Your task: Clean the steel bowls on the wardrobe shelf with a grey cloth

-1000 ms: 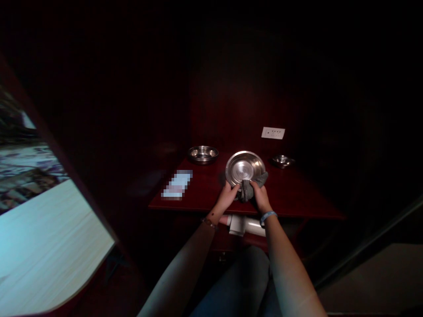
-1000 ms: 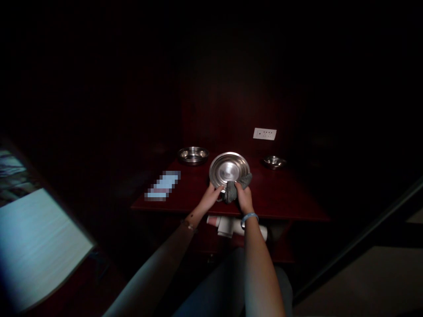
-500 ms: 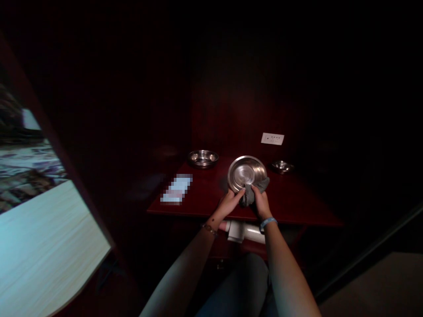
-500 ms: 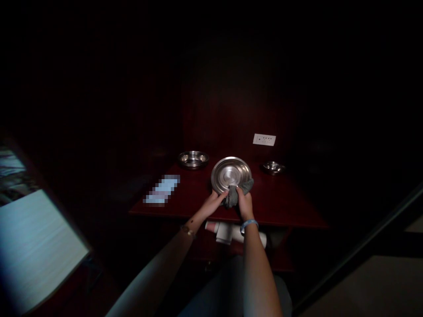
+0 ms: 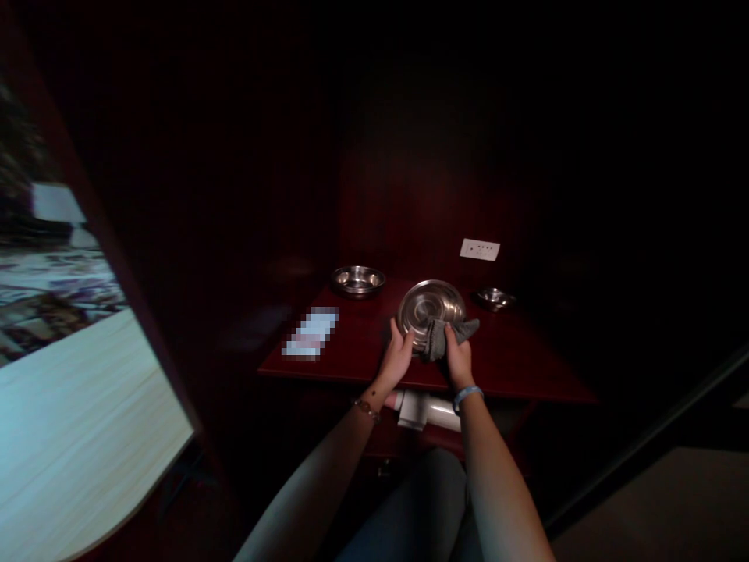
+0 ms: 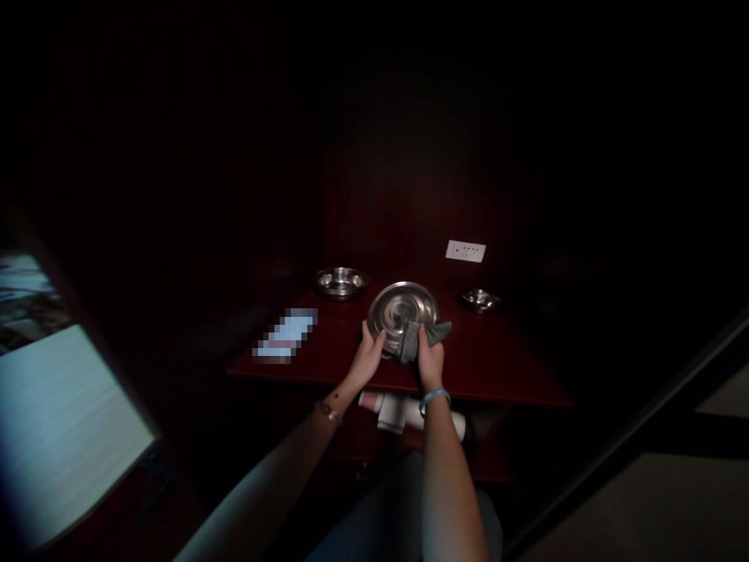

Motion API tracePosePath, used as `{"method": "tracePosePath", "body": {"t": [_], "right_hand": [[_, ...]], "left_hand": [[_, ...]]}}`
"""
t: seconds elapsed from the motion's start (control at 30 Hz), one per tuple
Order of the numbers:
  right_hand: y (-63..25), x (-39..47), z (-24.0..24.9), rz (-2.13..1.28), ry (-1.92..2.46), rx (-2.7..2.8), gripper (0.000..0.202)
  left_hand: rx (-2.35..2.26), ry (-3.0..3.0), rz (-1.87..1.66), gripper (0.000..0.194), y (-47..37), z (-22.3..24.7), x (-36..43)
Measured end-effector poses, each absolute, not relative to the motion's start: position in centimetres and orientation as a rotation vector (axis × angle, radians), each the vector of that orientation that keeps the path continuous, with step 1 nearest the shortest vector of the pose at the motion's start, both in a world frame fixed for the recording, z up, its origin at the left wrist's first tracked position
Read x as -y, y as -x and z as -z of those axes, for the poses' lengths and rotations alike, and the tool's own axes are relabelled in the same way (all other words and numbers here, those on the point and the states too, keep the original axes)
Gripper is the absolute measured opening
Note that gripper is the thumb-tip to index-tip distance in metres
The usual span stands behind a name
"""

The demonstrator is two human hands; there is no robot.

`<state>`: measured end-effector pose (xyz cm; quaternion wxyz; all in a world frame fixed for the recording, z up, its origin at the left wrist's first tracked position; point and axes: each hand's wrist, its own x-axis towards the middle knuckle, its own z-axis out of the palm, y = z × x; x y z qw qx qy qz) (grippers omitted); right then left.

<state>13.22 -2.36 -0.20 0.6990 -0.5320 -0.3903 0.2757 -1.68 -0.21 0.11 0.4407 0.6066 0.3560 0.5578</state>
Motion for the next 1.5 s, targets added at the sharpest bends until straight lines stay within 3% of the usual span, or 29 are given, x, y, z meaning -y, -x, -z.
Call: {"method": "tracePosePath", "body": {"t": [0.17, 0.33, 0.53, 0.87, 1.03, 1.27, 1.5], "right_hand": [[-13.1, 2.4, 0.2, -0.669, 1.182, 1.013, 0.053], [-13.5, 2.4, 0.4, -0.69, 1.131, 0.924, 0.052], [-13.8, 2.2, 0.7, -0.714, 1.144, 0.957, 0.052], [-13.7, 2.2, 0.9, -0.599, 1.177, 0.918, 0.048], [-13.9, 2.4, 0.9, -0.582, 1.191, 0.901, 0.049], [-13.8, 2.2, 0.8, -0.651, 1.098, 0.858, 0.052], [-13.7, 2.1, 0.9, -0.662, 1.098, 0.895, 0.053]], "left_hand": [[-0.883, -1.386, -1.555, 0.047, 1.9, -0.1, -0.1], [-0.764, -1.607, -1.403, 0.062, 1.6, -0.1, 0.4], [-0.98, -1.77, -1.237, 0.038, 1.6, -0.1, 0.7], [-0.815, -1.583, -1.294, 0.036, 0.9, 1.1, -1.4], [-0.762, -1.579, -1.353, 0.041, 1.2, 0.6, -0.4], [-0.722, -1.687, -1.349, 0.065, 1.1, 1.0, 0.1], [-0.685, -1.663, -1.419, 0.042, 0.5, 1.8, -1.2]]}}
